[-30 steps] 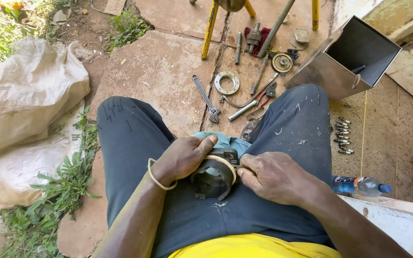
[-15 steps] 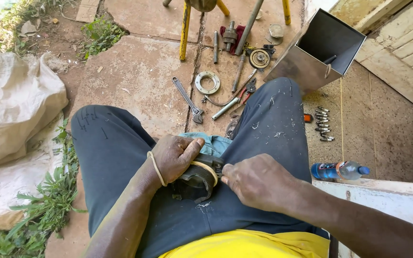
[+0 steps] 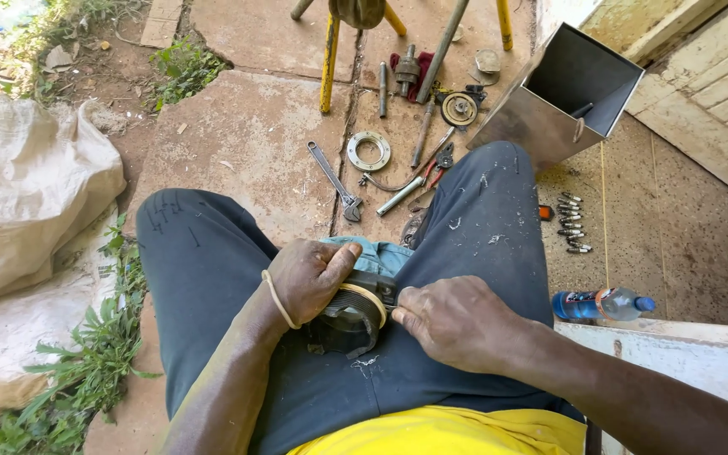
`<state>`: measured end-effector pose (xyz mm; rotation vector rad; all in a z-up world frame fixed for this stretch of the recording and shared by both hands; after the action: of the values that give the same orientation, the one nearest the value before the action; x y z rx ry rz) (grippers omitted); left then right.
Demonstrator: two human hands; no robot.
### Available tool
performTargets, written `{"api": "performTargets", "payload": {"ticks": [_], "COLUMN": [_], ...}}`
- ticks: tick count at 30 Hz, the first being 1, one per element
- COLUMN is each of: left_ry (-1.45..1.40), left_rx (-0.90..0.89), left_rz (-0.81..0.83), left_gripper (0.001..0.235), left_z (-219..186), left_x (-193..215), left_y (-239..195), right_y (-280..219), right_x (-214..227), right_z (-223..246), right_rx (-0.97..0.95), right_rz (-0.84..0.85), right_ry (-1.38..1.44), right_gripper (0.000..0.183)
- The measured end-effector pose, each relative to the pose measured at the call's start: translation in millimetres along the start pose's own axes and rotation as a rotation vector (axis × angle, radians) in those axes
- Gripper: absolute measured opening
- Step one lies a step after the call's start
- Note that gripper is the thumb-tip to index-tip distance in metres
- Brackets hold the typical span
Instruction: Manually scraping and cleaning the inner surface of a metal ring using a piece of sandpaper.
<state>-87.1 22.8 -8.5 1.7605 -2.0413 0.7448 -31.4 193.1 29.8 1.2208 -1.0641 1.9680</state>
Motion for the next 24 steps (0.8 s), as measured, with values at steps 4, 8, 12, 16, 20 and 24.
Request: {"api": "performTargets", "payload": {"ticks": [4, 8, 12, 16, 20, 24], "left_ry": [0.077, 0.133, 0.089, 0.037, 0.06, 0.077], "left_rx": [-0.004, -0.079, -0.055, 0.026, -0.12, -0.137], "left_rz": [0.076, 0.037, 0.035, 0.068, 0.096, 0.095], "left_gripper": [0.058, 0.056, 0.06, 0.065, 0.057, 0.061], "left_z": [-2, 1, -5, 5, -11, -18], "left_x": [-5, -6, -3, -7, -8, -9], "left_y": [0, 2, -1, -1, -1, -1], "right_y": [3, -8, -20, -18, -9, -6], "right_x": [6, -6, 0, 9, 1, 8], "right_z": [10, 26, 26, 19, 4, 5], "right_rx": [0.019, 0.256, 0.33, 0.242, 0.068, 0.063], "right_rz": [0.03, -0.2, -0.332, -0.41, -0.187, -0.076], "right_ry": [-0.02, -0.15, -0.129, -0.035, -0.023, -0.034], "right_gripper": [0.029, 0.017, 0.015, 0.017, 0.024, 0.03]}}
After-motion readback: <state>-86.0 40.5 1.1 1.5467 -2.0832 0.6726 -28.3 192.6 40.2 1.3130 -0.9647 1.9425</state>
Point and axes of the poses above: each hand's wrist, its own y-axis towards the middle knuckle, its own x-axis out of the back of the hand, z = x × y, the point moved 9 cm from there along y, towards the middle knuckle, and after that the axes turned 10 degrees about -z, right-handed, at the moved point
